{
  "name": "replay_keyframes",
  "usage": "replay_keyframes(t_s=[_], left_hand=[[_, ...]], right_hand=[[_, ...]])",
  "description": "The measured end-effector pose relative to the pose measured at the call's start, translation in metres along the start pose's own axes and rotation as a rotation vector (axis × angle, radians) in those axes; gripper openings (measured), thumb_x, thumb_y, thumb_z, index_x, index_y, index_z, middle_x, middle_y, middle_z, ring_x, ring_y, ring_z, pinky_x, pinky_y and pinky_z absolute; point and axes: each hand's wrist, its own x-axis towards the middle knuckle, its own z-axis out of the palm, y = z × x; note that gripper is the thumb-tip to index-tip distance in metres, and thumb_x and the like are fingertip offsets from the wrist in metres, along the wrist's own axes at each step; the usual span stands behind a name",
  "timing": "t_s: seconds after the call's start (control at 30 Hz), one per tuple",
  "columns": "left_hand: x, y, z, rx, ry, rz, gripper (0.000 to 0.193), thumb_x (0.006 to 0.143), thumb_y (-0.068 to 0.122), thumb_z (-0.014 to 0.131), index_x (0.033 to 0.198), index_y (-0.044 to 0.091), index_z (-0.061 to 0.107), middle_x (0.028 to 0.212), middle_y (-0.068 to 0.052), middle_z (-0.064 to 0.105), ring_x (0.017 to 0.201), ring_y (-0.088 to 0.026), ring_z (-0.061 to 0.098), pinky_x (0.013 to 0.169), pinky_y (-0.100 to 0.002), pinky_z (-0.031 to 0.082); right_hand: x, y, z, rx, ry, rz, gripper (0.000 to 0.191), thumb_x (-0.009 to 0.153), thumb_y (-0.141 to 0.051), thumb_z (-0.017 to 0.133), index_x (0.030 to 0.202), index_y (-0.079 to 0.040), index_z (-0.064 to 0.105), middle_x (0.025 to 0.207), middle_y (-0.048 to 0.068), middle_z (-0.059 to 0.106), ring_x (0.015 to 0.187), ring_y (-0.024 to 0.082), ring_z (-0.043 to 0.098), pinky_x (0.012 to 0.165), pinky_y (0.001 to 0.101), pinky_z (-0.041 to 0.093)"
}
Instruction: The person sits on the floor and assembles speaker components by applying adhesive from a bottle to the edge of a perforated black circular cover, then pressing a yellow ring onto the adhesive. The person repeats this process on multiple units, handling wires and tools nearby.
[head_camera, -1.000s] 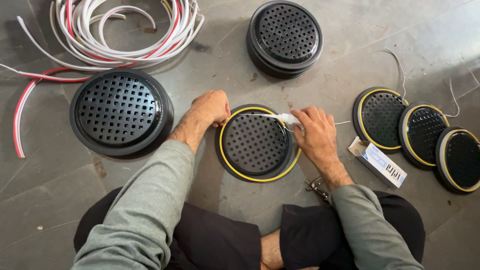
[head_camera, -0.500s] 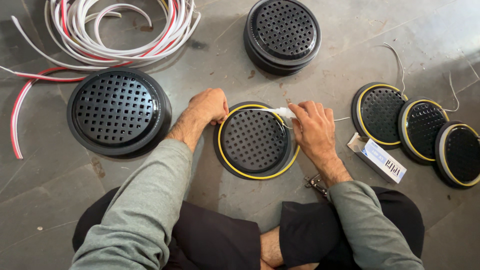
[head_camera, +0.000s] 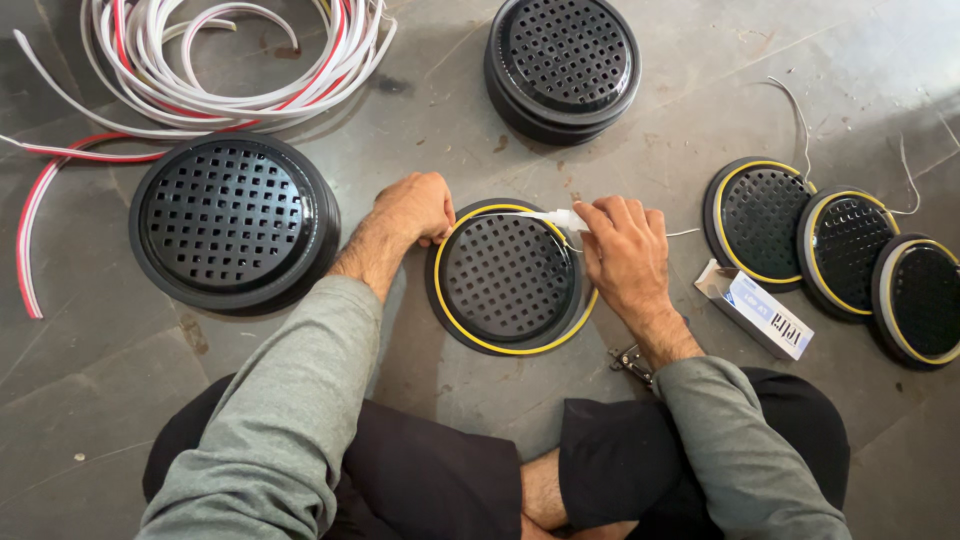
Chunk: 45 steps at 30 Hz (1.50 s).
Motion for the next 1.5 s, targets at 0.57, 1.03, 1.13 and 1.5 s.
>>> replay_keyframes(t_s=[0.57, 1.03, 1.13, 1.5], left_hand=[[-0.003, 0.001, -0.002, 0.014, 0.0, 0.005, 0.004, 0.082, 0.011, 0.079, 0.085, 0.013, 0.079, 0.077, -0.002, 0.079, 0.065, -0.013, 0.074, 0.066, -0.031, 0.058], [-0.003, 0.001, -0.002, 0.025, -0.004, 0.005, 0.006, 0.08, 0.009, 0.079, 0.084, 0.013, 0.079, 0.074, -0.002, 0.077, 0.063, -0.013, 0.073, 0.064, -0.032, 0.058], [-0.003, 0.001, -0.002, 0.025, -0.001, 0.011, 0.006, 0.079, 0.009, 0.079, 0.083, 0.013, 0.078, 0.074, -0.002, 0.077, 0.062, -0.013, 0.073, 0.064, -0.032, 0.058], [-0.004, 0.002, -0.002, 0.018, -0.004, -0.002, 0.004, 0.081, 0.01, 0.079, 0.083, 0.013, 0.078, 0.074, -0.001, 0.078, 0.063, -0.013, 0.073, 0.065, -0.031, 0.058]], right_hand=[[-0.006, 0.008, -0.003, -0.043, -0.001, 0.062, 0.039, 0.083, -0.006, 0.074, 0.122, -0.012, 0.071, 0.112, 0.005, 0.064, 0.108, 0.027, 0.059, 0.091, 0.0435, 0.043], [-0.011, 0.019, -0.009, -0.108, 0.014, 0.115, 0.038, 0.083, -0.006, 0.076, 0.12, -0.013, 0.072, 0.112, 0.004, 0.064, 0.107, 0.026, 0.06, 0.088, 0.0434, 0.042], [-0.011, 0.018, -0.009, -0.106, 0.012, 0.112, 0.039, 0.082, -0.005, 0.076, 0.121, -0.013, 0.072, 0.112, 0.004, 0.064, 0.107, 0.025, 0.06, 0.089, 0.0433, 0.042], [-0.014, 0.019, -0.011, -0.077, 0.011, 0.135, 0.037, 0.083, -0.006, 0.077, 0.119, -0.013, 0.073, 0.11, 0.004, 0.065, 0.107, 0.026, 0.06, 0.089, 0.0431, 0.043]])
